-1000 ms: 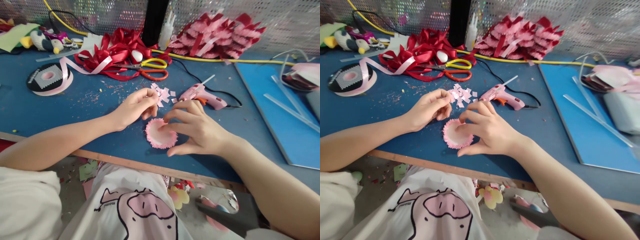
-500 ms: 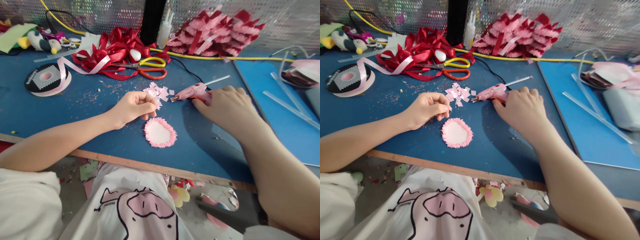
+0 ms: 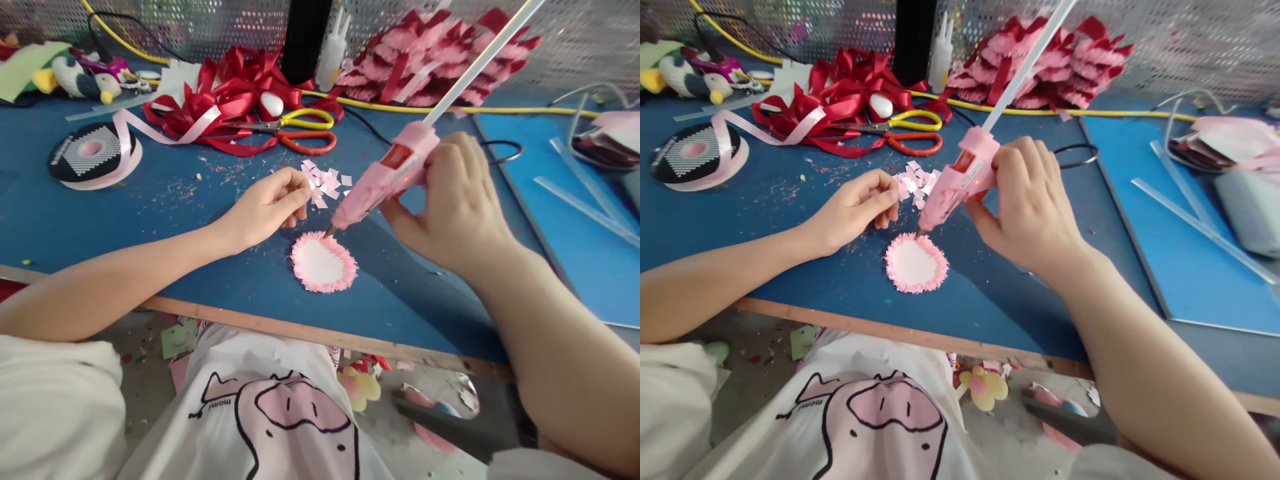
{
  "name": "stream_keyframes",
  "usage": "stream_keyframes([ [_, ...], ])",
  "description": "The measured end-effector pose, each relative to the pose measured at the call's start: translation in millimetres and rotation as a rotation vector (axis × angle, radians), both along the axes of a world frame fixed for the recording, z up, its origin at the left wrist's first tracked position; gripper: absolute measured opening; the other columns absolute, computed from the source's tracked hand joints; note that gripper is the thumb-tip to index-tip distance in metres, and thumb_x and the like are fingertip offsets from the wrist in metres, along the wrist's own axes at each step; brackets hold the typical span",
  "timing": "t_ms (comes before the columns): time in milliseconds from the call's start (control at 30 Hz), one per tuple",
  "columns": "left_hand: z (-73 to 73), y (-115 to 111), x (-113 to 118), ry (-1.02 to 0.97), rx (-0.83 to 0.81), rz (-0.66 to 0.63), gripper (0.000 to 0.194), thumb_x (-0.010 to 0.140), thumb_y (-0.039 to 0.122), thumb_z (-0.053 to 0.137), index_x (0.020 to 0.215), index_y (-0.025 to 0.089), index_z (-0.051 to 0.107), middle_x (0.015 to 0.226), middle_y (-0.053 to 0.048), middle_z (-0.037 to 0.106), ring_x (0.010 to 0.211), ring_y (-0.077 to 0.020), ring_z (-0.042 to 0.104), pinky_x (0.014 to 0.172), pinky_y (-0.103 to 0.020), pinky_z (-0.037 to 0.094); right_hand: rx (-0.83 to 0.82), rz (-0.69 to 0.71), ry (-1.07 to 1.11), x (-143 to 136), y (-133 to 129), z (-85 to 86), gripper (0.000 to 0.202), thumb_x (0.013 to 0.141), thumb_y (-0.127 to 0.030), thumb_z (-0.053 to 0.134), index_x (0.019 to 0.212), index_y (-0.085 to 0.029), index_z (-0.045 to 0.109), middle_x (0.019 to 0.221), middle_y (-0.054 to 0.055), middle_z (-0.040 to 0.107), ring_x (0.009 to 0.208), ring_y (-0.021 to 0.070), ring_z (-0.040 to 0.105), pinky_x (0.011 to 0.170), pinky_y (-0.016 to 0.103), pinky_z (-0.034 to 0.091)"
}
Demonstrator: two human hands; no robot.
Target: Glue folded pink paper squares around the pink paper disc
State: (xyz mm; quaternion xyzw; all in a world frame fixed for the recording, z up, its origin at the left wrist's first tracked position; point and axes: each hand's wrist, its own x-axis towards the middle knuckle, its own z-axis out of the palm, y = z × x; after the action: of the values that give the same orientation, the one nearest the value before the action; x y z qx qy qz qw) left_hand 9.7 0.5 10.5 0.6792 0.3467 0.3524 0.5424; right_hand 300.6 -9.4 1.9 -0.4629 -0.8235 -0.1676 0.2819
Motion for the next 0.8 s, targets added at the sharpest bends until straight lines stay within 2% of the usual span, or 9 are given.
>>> stream_keyframes([
  [133,-4.3,-0.5,1.3,0.069,0.018,0.027,0.018,0.107,0.025,0.062,0.092,0.020,0.055,0.081,0.001,0.069,0.067,-0.0079,0.062,0.071,-0.025,0.050,0.078,0.008,-0.044,-1.0,-4.6,-0.8,0.023,0.100,-0.038,0.059,0.120,-0.027,0.053,0.120,0.016,0.068,0.104,0.0336,0.062,0.088,0.054,0.046],
  [267,-8.3,-2.8,1.9,0.150,0.104,0.026,0.016,0.105,0.024,0.062,0.091,0.020,0.055,0.083,-0.001,0.073,0.074,-0.0105,0.067,0.078,-0.028,0.053,0.092,0.012,-0.032,-1.1,-6.8,-0.3,0.022,0.102,-0.038,0.059,0.120,-0.026,0.058,0.118,0.015,0.071,0.105,0.0331,0.063,0.089,0.053,0.046],
  [433,-7.1,-4.4,1.3,0.199,0.157,-0.011,0.012,0.103,0.024,0.060,0.092,0.020,0.056,0.085,-0.003,0.076,0.077,-0.0125,0.070,0.079,-0.030,0.052,0.149,0.083,-0.026,-2.0,-7.2,-0.8,0.021,0.104,-0.034,0.057,0.124,-0.027,0.061,0.116,0.013,0.074,0.104,0.0317,0.063,0.089,0.053,0.047],
  [567,-3.3,-6.1,0.2,0.261,0.203,-0.030,0.010,0.102,0.024,0.059,0.092,0.021,0.057,0.086,-0.002,0.076,0.080,-0.0136,0.069,0.079,-0.030,0.051,0.091,0.052,0.002,-2.9,-8.3,-1.0,0.023,0.104,-0.035,0.057,0.125,-0.028,0.064,0.117,0.014,0.075,0.106,0.0330,0.064,0.093,0.055,0.046],
  [800,0.9,-9.2,-1.2,0.322,0.231,-0.053,0.010,0.101,0.026,0.059,0.093,0.020,0.059,0.089,-0.002,0.077,0.082,-0.0141,0.068,0.081,-0.031,0.049,0.251,0.119,-0.069,-4.9,-9.3,1.8,0.025,0.106,-0.024,0.056,0.131,-0.026,0.059,0.115,0.012,0.076,0.103,0.0278,0.066,0.089,0.050,0.051],
])
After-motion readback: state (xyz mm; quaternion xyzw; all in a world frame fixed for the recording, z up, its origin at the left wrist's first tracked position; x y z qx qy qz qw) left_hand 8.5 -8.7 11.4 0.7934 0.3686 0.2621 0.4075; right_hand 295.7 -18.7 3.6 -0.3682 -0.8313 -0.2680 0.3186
